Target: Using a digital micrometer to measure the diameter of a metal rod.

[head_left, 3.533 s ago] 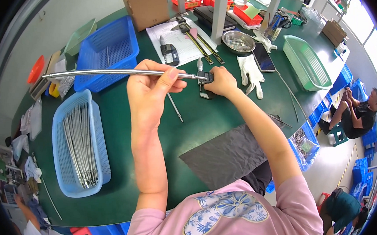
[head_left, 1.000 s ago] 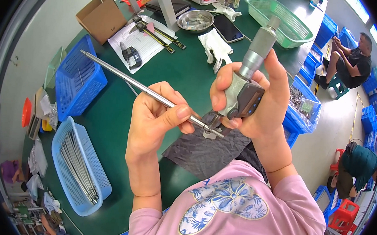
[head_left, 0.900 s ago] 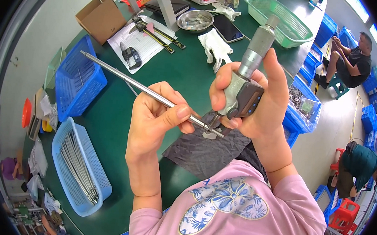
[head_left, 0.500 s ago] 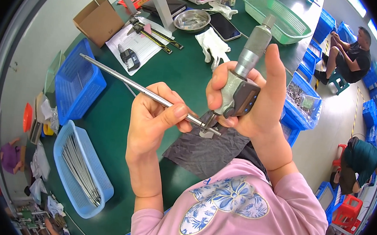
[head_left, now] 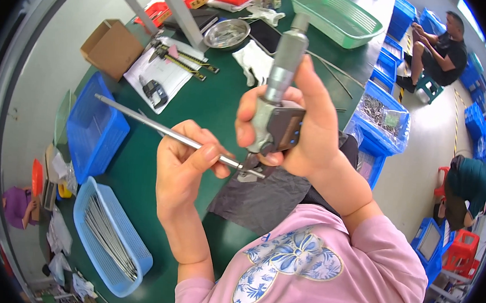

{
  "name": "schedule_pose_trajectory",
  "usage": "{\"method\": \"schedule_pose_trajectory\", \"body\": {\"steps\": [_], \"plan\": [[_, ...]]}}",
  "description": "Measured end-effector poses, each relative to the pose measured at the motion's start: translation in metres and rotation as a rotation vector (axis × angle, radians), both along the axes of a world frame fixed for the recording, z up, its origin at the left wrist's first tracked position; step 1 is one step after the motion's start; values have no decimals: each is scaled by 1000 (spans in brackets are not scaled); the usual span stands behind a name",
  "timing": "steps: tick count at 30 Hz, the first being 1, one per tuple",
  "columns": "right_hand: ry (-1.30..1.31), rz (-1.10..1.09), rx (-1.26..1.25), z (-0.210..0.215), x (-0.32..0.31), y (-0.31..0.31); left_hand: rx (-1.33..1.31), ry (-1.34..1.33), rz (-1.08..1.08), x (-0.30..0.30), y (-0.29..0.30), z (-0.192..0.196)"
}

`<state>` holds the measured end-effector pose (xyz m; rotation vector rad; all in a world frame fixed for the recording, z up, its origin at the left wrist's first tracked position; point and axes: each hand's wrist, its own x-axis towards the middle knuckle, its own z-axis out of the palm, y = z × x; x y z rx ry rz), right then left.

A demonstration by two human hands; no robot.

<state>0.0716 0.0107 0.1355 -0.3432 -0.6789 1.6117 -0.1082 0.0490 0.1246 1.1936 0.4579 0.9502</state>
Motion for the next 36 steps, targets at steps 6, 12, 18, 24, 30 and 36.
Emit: {"method": "schedule_pose_trajectory", "body": {"steps": [6,12,18,24,30,36], "plan": [[-66,-20,37,-3,1,0,27,26,-9,1,1,1],[-76,-37,-61,5,1,-3,12,13,4,2,1,1],[8,-35,-72,0,1,-3,1,-4,-19,0,0,3],[40,-29,-85,2,1,-3,3,-7,-16,0,0,3],[-31,-58,-5,-4,5,-1,4,-14,-43,2,2,-1],[-72,-44,-12,-4,1,0,13,0,-33,-1,2,0]]}}
